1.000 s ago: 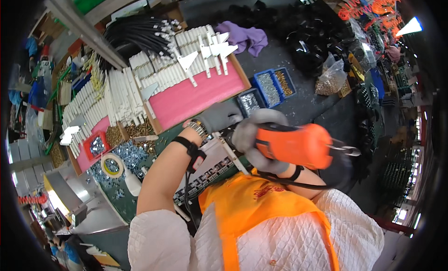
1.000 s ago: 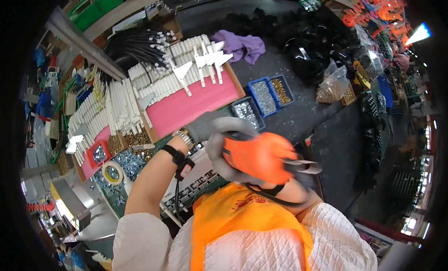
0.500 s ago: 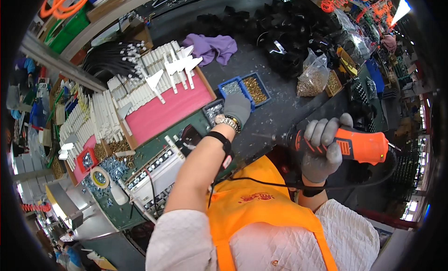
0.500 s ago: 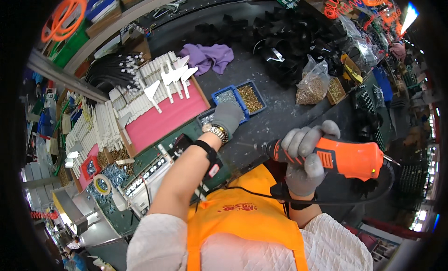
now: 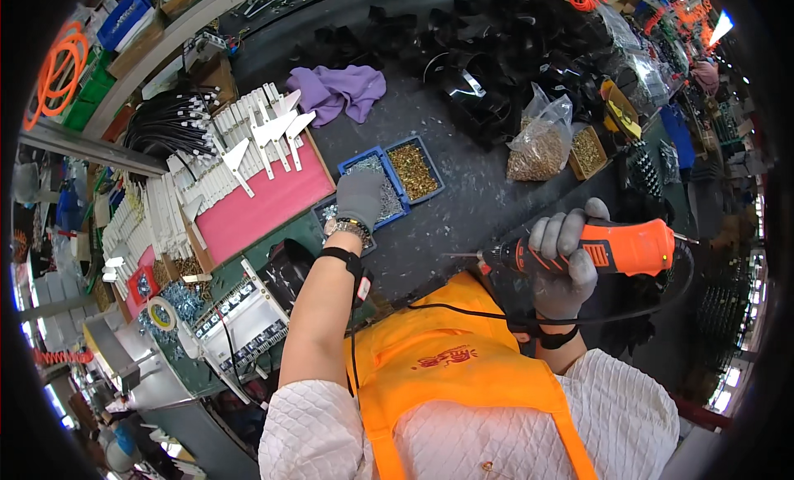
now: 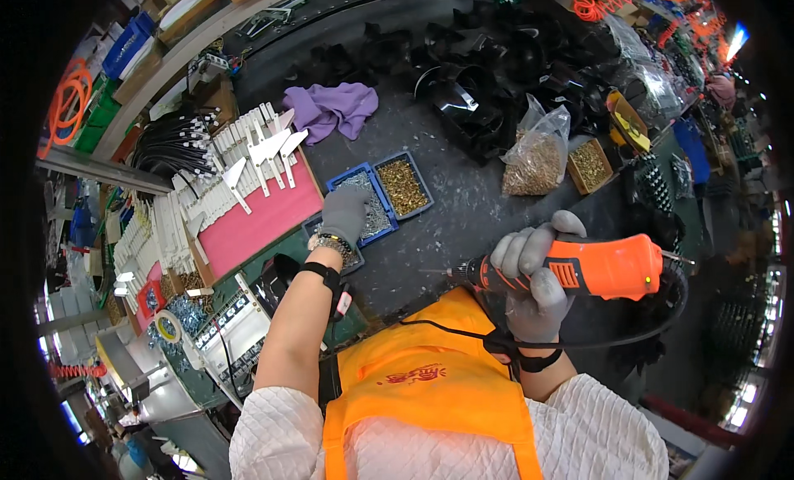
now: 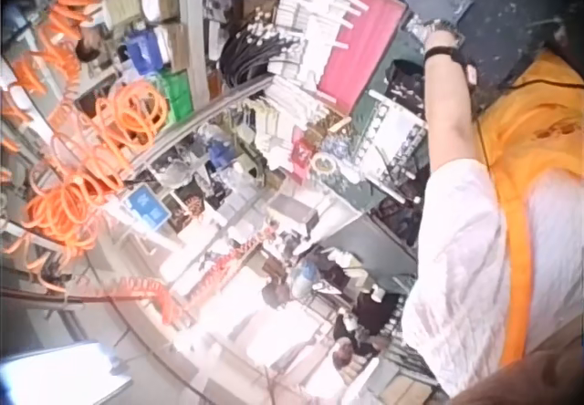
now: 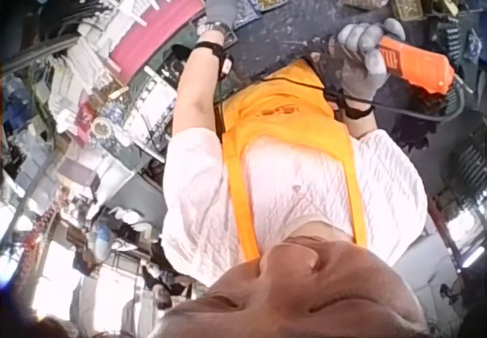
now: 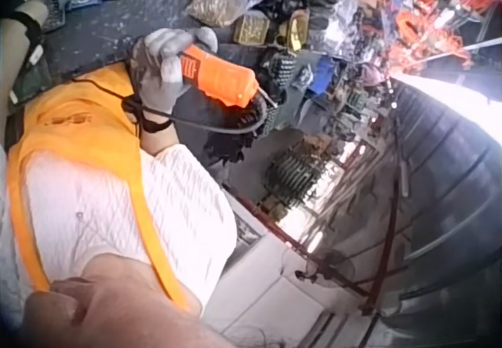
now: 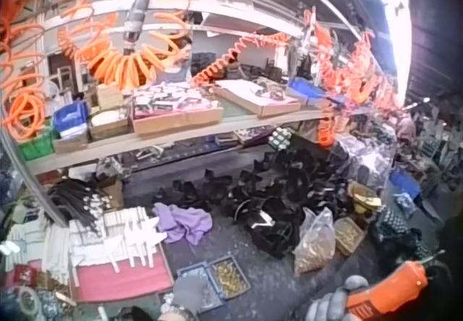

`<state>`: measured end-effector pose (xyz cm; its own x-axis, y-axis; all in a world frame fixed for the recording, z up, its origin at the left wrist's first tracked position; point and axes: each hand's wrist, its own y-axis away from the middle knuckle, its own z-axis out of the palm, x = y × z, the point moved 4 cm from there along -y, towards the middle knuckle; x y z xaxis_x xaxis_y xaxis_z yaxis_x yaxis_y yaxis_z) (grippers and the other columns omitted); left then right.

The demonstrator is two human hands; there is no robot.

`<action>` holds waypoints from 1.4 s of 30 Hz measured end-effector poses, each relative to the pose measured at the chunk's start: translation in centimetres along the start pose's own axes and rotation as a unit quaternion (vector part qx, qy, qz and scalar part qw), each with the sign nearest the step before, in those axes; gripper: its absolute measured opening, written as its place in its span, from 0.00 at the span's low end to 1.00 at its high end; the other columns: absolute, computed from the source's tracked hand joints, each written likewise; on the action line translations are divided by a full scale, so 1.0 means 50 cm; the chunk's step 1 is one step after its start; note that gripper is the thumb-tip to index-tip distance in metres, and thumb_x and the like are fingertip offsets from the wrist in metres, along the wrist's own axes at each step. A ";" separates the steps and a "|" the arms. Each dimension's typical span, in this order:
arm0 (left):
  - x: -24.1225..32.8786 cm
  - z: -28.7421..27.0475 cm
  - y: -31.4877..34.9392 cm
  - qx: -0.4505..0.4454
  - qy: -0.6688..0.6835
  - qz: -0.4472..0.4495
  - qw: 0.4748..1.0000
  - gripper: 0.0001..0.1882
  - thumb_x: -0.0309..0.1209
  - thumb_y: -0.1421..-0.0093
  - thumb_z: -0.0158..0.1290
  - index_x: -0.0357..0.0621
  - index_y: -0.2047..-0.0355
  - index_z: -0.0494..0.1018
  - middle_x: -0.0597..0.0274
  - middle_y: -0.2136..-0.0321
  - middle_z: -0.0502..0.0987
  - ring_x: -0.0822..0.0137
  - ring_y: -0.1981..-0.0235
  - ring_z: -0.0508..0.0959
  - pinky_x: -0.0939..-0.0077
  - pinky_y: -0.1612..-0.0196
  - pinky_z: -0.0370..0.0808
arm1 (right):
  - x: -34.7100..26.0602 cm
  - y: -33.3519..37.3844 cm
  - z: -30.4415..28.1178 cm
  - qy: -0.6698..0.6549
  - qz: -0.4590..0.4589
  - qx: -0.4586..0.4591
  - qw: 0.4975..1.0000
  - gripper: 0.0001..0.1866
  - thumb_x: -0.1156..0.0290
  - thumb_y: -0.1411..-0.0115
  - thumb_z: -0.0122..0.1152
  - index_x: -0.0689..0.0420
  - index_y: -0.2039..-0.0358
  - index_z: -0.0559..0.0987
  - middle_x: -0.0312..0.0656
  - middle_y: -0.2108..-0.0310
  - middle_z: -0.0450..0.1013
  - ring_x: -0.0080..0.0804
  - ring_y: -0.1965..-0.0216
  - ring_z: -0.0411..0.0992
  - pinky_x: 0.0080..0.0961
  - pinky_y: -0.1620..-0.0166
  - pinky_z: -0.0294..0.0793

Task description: Assembling the internal components, wiring, and casing of an industrial electrical device.

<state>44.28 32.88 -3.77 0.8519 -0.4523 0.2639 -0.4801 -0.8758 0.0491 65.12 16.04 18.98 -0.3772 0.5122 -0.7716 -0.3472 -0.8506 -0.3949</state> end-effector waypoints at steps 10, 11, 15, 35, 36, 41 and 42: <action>0.135 -0.107 0.230 -0.025 0.713 -0.244 0.656 0.09 0.29 0.40 0.57 0.38 0.61 0.76 0.65 0.72 0.79 0.77 0.73 0.75 0.83 0.70 0.72 | 0.035 -0.078 0.000 -0.118 -0.012 -0.072 0.990 0.31 0.69 0.45 0.62 0.58 0.41 0.65 0.30 0.77 0.67 0.21 0.81 0.65 0.24 0.74 0.67; 0.153 -0.106 0.260 -0.046 0.768 -0.239 0.593 0.07 0.28 0.39 0.57 0.39 0.62 0.77 0.66 0.72 0.79 0.80 0.74 0.74 0.86 0.71 0.70 | 0.040 -0.080 0.004 -0.125 -0.009 -0.076 0.989 0.31 0.69 0.45 0.62 0.58 0.41 0.65 0.30 0.77 0.67 0.21 0.81 0.65 0.24 0.74 0.67; 0.194 -0.126 0.328 -0.025 0.768 -0.266 0.582 0.09 0.29 0.40 0.59 0.38 0.62 0.77 0.67 0.73 0.78 0.80 0.74 0.73 0.85 0.70 0.71 | 0.066 -0.070 0.026 -0.173 0.066 -0.122 0.975 0.31 0.69 0.45 0.63 0.56 0.42 0.64 0.31 0.77 0.68 0.22 0.82 0.65 0.24 0.74 0.68; 0.216 -0.143 0.350 0.012 0.554 -0.211 0.805 0.08 0.25 0.46 0.64 0.36 0.66 0.79 0.66 0.74 0.79 0.78 0.72 0.75 0.82 0.68 0.72 | 0.106 -0.066 -0.008 -0.154 0.249 -0.019 0.956 0.27 0.70 0.47 0.57 0.55 0.45 0.65 0.32 0.77 0.65 0.22 0.82 0.62 0.25 0.73 0.66; 0.218 -0.138 0.352 0.010 0.586 -0.238 0.774 0.08 0.25 0.46 0.64 0.36 0.67 0.79 0.66 0.74 0.79 0.78 0.72 0.75 0.82 0.68 0.72 | 0.112 -0.065 -0.020 -0.155 0.245 -0.018 0.957 0.27 0.69 0.46 0.56 0.56 0.44 0.65 0.32 0.75 0.66 0.21 0.80 0.63 0.26 0.71 0.66; 0.222 -0.133 0.348 0.004 0.589 -0.277 0.759 0.12 0.25 0.47 0.64 0.37 0.63 0.78 0.65 0.72 0.80 0.76 0.71 0.76 0.81 0.67 0.73 | 0.115 -0.063 -0.019 -0.132 0.227 -0.016 0.965 0.27 0.69 0.45 0.57 0.56 0.44 0.65 0.33 0.74 0.67 0.22 0.80 0.62 0.27 0.70 0.66; 0.223 -0.130 0.345 -0.007 0.616 -0.294 0.731 0.15 0.26 0.48 0.65 0.37 0.59 0.78 0.64 0.70 0.80 0.75 0.71 0.77 0.80 0.66 0.74 | 0.113 -0.066 -0.019 -0.122 0.229 0.003 0.966 0.27 0.69 0.45 0.57 0.57 0.44 0.66 0.33 0.74 0.67 0.22 0.80 0.62 0.28 0.71 0.66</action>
<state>44.12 13.82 6.27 0.0816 0.5043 0.8596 -0.1167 -0.8517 0.5108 64.96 21.62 15.46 -0.6833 0.0954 -0.7239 -0.1011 -0.9942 -0.0356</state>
